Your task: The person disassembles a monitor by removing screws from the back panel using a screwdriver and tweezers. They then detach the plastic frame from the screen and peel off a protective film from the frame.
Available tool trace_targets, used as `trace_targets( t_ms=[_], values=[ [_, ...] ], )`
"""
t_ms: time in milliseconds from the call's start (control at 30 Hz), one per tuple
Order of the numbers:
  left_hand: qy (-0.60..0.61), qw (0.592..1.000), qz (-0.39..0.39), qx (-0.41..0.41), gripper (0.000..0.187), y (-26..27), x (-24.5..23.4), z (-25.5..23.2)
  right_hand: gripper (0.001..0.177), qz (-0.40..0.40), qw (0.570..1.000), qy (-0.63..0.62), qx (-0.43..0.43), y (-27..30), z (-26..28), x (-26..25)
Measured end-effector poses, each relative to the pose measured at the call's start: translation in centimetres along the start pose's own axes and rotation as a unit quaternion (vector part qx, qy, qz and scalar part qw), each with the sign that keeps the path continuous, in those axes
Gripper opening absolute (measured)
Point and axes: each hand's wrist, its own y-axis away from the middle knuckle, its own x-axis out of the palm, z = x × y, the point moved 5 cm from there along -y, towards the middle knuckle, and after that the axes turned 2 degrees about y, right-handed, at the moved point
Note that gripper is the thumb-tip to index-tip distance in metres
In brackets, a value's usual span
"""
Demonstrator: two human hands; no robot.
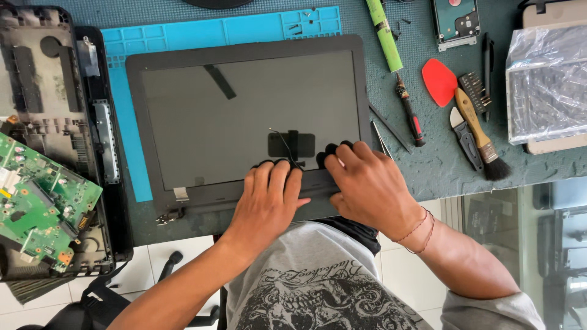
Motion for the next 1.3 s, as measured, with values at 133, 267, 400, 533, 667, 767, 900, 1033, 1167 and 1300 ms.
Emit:
trace_targets(
  t_ms=[133,267,400,533,667,767,900,1033,1167,1300],
  values=[
    [0.019,1.000,-0.012,-0.010,0.047,-0.2,0.0,0.8,0.040,-0.033,0.999,-0.019,0.023,0.1,-1.7,-1.9],
    [0.013,1.000,-0.012,-0.019,0.047,-0.3,0.2,1.0,0.037,-0.089,0.979,-0.176,0.043,0.6,-3.4,-3.6],
    [0.002,1.000,-0.013,-0.010,0.046,-0.3,0.5,1.0,0.027,-0.151,0.956,-0.250,0.025,1.4,-3.2,-2.8],
    [-0.019,1.000,-0.014,-0.004,0.046,-0.5,0.3,1.0,0.029,-0.187,0.949,-0.251,0.028,1.9,-3.1,-2.5],
    [-0.059,0.997,-0.043,0.036,0.042,-1.2,-1.5,0.5,0.030,-0.266,0.921,-0.284,0.026,2.5,-3.6,-2.9],
    [-0.067,0.995,-0.050,0.047,0.041,-1.8,-3.3,0.4,0.027,-0.302,0.906,-0.296,0.018,2.8,-3.6,-3.6],
    [-0.060,0.996,-0.054,0.047,0.039,-3.0,-6.0,0.3,0.035,-0.360,0.881,-0.308,0.014,3.0,-3.9,-4.6],
    [-0.072,0.996,0.002,0.046,0.041,-4.8,-9.6,0.7,0.039,-0.330,0.899,-0.282,0.049,2.4,-3.5,-6.4],
    [-0.033,0.998,-0.009,0.048,0.031,-5.9,-12.1,1.2,0.039,-0.370,0.882,-0.287,0.057,1.5,-3.5,-8.3],
    [-0.017,0.996,0.038,0.076,0.023,-6.7,-13.4,1.5,0.043,-0.383,0.874,-0.286,0.085,1.2,-3.9,-8.7]
  ],
)
